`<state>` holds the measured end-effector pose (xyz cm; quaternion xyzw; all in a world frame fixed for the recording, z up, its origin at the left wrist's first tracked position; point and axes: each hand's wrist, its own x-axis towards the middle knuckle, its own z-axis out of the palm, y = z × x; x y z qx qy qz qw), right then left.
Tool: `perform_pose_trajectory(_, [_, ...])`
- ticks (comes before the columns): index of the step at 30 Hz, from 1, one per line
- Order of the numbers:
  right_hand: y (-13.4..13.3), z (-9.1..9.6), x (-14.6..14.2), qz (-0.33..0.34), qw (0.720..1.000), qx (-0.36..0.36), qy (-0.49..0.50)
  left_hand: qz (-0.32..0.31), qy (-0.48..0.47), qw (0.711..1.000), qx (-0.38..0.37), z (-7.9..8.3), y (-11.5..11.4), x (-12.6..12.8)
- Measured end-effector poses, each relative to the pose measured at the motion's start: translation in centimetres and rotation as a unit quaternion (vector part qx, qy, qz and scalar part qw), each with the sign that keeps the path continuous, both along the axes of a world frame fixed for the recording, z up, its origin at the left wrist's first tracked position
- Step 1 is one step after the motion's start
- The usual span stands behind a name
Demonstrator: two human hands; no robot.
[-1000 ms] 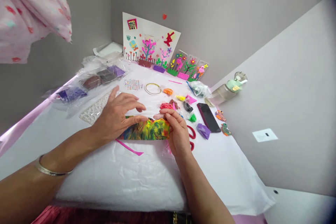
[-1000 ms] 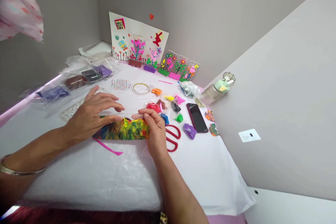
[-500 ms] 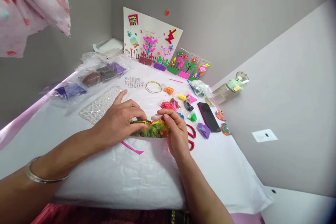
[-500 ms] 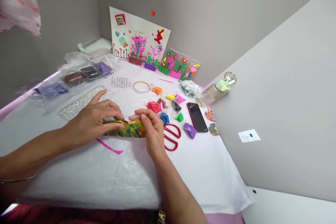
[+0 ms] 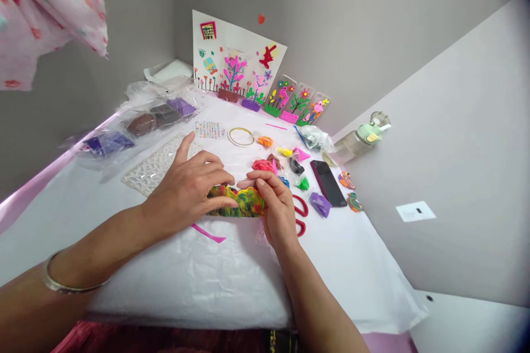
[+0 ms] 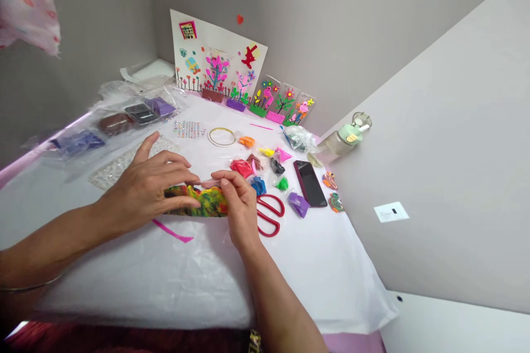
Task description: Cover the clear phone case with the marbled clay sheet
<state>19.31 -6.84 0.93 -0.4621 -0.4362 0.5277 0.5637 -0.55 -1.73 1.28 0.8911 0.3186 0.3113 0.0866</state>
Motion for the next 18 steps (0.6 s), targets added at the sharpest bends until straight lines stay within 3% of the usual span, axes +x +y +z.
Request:
perform_pose_trajectory(8, [-0.18, 0.09, -0.34, 0.004, 1.0, 0.005, -0.003, -0.011, -0.053, 0.991, -0.121, 0.27, -0.47, 0.35])
perform_pose_trajectory(18, [-0.29, 0.21, -0.3, 0.009, 1.0, 0.002, 0.011, -0.027, -0.051, 0.994, -0.095, 0.47, -0.28, 0.03])
